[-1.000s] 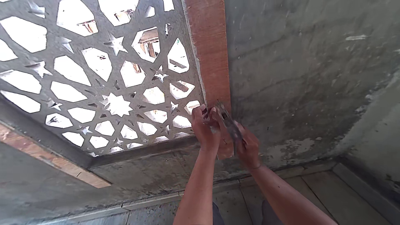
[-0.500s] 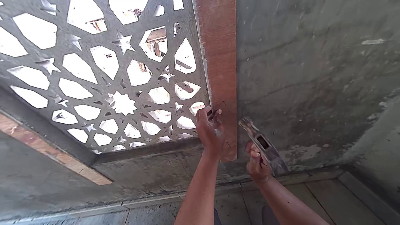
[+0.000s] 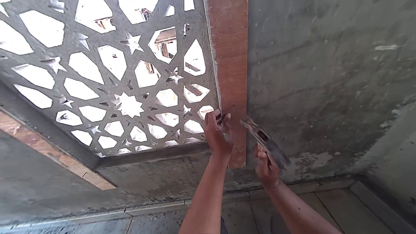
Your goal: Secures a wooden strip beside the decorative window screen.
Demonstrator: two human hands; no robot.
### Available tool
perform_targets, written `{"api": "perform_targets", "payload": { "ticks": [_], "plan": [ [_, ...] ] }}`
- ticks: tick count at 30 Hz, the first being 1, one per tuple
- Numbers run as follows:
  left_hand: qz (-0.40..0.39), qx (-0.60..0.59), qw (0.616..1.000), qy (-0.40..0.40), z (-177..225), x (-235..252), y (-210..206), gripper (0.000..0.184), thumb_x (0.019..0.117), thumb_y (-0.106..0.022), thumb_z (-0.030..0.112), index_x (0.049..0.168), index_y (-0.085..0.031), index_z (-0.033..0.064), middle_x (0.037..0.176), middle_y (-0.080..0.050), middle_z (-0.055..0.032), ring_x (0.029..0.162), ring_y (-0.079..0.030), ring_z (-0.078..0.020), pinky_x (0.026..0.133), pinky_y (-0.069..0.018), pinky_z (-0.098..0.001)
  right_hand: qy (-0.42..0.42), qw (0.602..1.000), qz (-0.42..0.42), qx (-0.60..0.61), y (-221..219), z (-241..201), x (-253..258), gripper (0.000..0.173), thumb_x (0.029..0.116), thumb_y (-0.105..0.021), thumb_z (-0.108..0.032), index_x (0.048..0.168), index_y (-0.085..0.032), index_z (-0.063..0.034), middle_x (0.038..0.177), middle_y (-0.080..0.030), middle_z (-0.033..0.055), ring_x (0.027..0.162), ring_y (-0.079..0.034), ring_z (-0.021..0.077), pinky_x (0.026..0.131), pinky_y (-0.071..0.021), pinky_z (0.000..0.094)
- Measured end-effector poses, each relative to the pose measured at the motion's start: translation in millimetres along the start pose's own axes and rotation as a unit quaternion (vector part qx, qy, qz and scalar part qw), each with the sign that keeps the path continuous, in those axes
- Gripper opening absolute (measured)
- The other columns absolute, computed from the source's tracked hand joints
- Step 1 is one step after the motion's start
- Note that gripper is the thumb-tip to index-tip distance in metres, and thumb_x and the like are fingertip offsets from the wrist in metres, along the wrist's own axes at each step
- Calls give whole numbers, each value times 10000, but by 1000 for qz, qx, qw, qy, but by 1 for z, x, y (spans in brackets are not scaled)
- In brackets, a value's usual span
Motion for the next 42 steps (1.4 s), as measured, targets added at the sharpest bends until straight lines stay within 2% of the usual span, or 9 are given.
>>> {"api": "perform_targets", "payload": {
  "ticks": [5,9,13,17,20,27,35,38,42],
  "plan": [
    [-2,-7,1000,7,0,-3,0,267,929,-721,111,1146,-641,-24,1081,-661,-128,922,-701,-141,809,-612,-290,-12,999,-21,-38,-2,-2,10,400,1095,-481,-250,1183,-687,82,892,-706,147,795,-650,46,757,-538,178],
    [5,-8,1000,5,0,1,0,275,910,-750,89,1135,-649,-32,1077,-675,-141,920,-716,-149,804,-626,-294,12,999,14,-32,-1,-2,0,412,1121,-382,-389,1203,-645,-83,853,-633,38,798,-639,52,754,-558,230],
    [-6,1,1000,13,1,-3,0,270,942,-722,138,1150,-641,-14,1091,-666,-122,916,-706,-131,802,-617,-289,-10,998,-24,-56,-1,2,6,389,1096,-470,-238,1155,-685,82,883,-701,154,781,-657,76,744,-550,204],
    [-1,4,1000,12,0,-1,1,285,917,-746,106,1150,-655,-31,1087,-670,-143,925,-715,-152,811,-622,-297,-7,999,10,-39,0,-1,-1,424,1126,-375,-371,1148,-640,-41,829,-624,44,779,-631,37,747,-554,219],
    [-19,-12,1000,7,-2,-5,1,289,952,-713,138,1173,-628,-29,1118,-655,-146,963,-702,-154,835,-611,-304,-16,996,-31,-84,-1,-1,9,401,1088,-477,-234,1157,-691,98,909,-722,177,820,-687,95,781,-551,201],
    [-2,-11,999,-32,-7,-7,2,310,933,-740,134,1147,-656,-74,1079,-678,-174,955,-713,-154,831,-607,-248,-124,992,5,-18,44,-26,-30,393,1111,-433,-286,1018,-636,37,721,-564,-46,660,-555,-27,618,-495,155],
    [-75,109,991,30,-47,-78,8,321,995,-678,229,1222,-675,1,1200,-675,-180,1116,-661,-281,955,-547,-413,-204,977,-27,-54,72,-32,-99,425,1105,-444,-250,1139,-640,126,755,-596,3,675,-563,-30,642,-501,142],
    [-69,168,983,0,-70,-102,6,297,978,-685,269,1158,-724,36,1182,-711,-140,1206,-616,-330,1035,-465,-496,-193,979,-16,-65,73,-28,-111,445,1104,-458,-342,1024,-654,50,717,-582,-10,681,-579,-30,654,-507,151],
    [-59,195,978,-36,-80,-112,6,275,957,-708,259,1125,-744,44,1114,-739,-122,1143,-649,-312,1031,-448,-490,-231,971,-40,-46,63,-24,-125,494,1103,-432,-348,1120,-669,85,731,-599,-38,649,-540,-64,626,-482,131]
  ]
}}
Point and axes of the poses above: each hand's wrist, its own x-axis towards the middle knuckle, its own y-axis out of the back of the hand, z = x × y, the point moved 3 cm from there along x, towards the middle knuckle
